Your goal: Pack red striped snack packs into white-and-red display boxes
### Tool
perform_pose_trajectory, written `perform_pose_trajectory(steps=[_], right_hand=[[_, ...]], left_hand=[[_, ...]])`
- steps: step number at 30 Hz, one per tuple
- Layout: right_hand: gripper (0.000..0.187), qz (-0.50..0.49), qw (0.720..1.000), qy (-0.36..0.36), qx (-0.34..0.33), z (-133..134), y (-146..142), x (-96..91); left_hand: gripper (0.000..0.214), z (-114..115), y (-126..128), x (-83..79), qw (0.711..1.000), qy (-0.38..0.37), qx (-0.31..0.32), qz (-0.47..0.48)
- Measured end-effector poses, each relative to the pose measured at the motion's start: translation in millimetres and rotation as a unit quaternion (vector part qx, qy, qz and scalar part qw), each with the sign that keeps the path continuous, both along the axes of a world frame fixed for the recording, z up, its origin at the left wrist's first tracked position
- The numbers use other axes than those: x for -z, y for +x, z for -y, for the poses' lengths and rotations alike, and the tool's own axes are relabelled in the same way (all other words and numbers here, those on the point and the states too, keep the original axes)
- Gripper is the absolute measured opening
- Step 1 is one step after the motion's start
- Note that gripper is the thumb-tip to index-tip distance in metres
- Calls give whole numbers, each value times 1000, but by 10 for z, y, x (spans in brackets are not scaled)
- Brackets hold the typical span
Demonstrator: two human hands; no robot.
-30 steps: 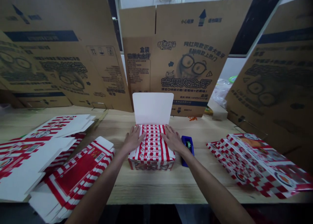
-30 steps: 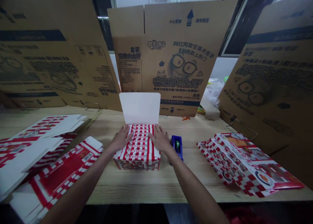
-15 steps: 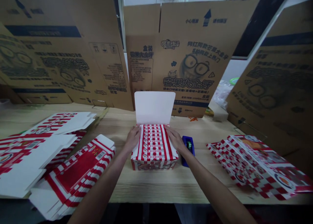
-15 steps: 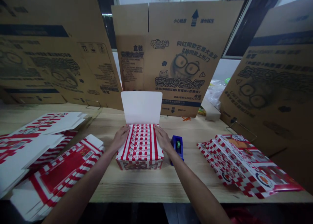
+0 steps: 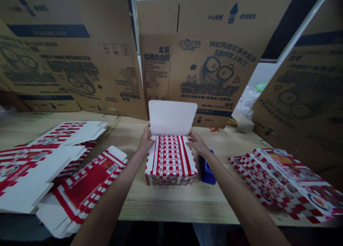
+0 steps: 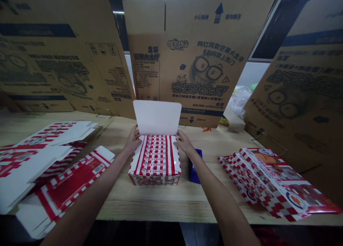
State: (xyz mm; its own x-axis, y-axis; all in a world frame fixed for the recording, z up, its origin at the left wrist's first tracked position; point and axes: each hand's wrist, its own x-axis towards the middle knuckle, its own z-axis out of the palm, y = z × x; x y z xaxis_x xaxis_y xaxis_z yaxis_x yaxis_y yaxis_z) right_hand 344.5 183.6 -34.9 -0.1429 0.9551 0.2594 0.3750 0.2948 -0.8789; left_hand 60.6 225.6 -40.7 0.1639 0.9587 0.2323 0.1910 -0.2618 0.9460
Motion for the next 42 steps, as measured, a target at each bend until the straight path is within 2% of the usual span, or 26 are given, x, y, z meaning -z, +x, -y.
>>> perform_pose_trajectory(steps=[3, 5, 8, 11, 13, 14, 16, 17, 19, 22, 24, 29, 35, 42], right_hand=[[57, -55, 998, -23, -22, -1, 69, 3], [52, -51, 997, -38, -34, 6, 132, -7], [49, -7, 997, -59, -55, 43, 203, -61], [55, 138, 988, -54, -46, 164, 161, -110], [61, 248, 968, -30, -17, 310, 53, -122], [59, 290, 957, -13, -7, 397, -18, -125], [50, 330, 944, 15, -20, 579, -162, -136], [47, 330, 943, 21, -39, 665, -223, -146], [48, 315, 945, 3, -88, 811, -300, -180], [75, 300, 942, -46, -144, 944, -307, -243], [90, 303, 938, -65, -156, 981, -280, -269], [100, 304, 937, -70, -160, 978, -246, -235], [99, 293, 941, -59, -157, 984, -257, -208], [94, 298, 943, -39, -145, 1061, -327, -277]], left_hand=[[52, -4, -55, -25, 1000, -6, 21, -12], [38, -5, -153, -58, 999, -20, 35, -33], [39, 30, -289, -136, 994, -38, 65, -73], [55, 168, -290, -205, 986, -43, 77, -143], [75, 329, -206, -221, 962, -14, 66, -263], [78, 426, -150, -217, 942, 13, 61, -330], [64, 631, -41, -187, 897, 78, 73, -430], [54, 730, -1, -165, 884, 104, 90, -448], [49, 896, 28, -122, 873, 135, 123, -453], [69, 1030, -56, -106, 872, 134, 162, -442], [86, 1047, -143, -134, 868, 119, 191, -442], [114, 1016, -217, -209, 852, 97, 224, -462], [92, 1052, -178, -221, 857, 105, 207, -461], [92, 1052, -175, -177, 862, 136, 198, -446]])
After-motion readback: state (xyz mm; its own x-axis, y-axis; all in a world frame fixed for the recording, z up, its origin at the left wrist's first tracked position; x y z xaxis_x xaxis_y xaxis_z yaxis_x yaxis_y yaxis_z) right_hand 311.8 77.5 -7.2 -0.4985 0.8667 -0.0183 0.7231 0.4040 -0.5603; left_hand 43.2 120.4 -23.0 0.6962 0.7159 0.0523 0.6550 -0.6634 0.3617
